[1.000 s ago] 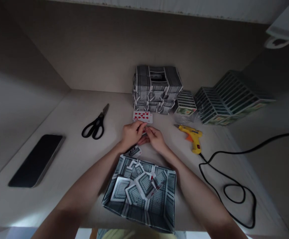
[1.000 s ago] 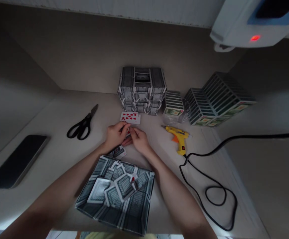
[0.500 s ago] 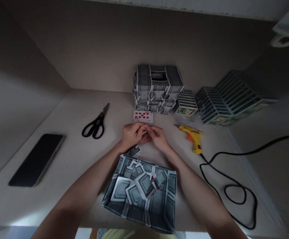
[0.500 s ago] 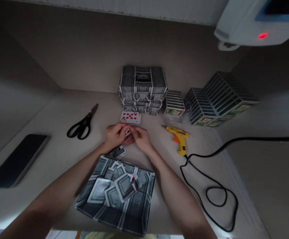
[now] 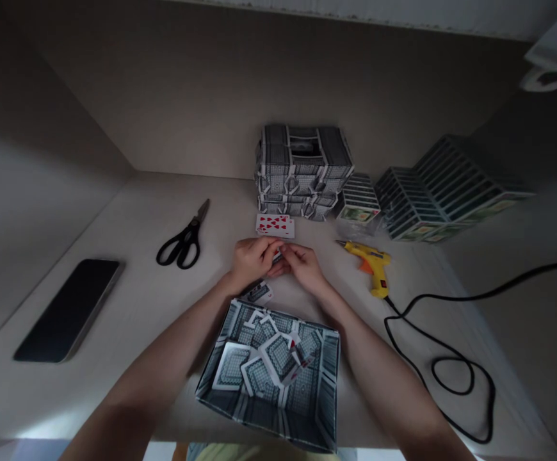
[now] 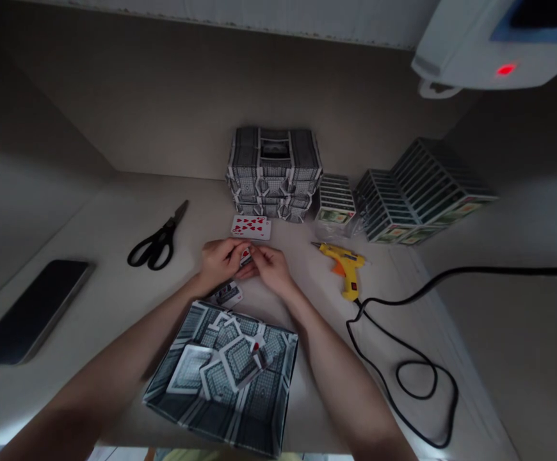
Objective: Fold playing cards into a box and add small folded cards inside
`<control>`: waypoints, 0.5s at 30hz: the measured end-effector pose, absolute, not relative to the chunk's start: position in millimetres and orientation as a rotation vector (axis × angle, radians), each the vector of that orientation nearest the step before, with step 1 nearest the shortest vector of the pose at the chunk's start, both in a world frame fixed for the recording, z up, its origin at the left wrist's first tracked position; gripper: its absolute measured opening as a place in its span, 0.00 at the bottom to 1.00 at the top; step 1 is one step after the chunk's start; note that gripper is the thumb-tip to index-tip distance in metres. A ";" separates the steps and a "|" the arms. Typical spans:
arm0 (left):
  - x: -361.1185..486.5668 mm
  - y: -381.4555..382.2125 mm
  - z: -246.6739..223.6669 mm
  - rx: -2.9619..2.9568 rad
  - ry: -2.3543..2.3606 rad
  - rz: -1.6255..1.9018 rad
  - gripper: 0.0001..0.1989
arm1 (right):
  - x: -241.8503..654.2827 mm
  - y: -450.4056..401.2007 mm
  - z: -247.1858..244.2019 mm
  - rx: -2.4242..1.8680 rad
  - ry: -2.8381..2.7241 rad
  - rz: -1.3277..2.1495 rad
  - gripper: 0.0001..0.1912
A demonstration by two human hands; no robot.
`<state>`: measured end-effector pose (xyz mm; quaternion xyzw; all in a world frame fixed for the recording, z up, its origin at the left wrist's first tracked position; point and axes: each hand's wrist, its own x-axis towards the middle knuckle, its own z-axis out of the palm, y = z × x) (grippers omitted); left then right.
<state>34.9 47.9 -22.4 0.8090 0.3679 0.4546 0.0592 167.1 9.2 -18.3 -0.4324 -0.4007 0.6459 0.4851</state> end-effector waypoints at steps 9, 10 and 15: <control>41.9 49.2 -20.2 2.121 1.292 1.325 0.13 | 168.5 11.6 -20.6 -1.001 -0.939 1.618 0.17; 42.1 49.7 -20.3 2.117 1.287 1.323 0.13 | 168.6 11.8 -20.7 -0.994 -0.932 1.623 0.17; 38.1 50.2 -22.5 2.258 1.232 1.361 0.11 | 168.5 11.3 -20.0 -0.993 -0.928 1.624 0.15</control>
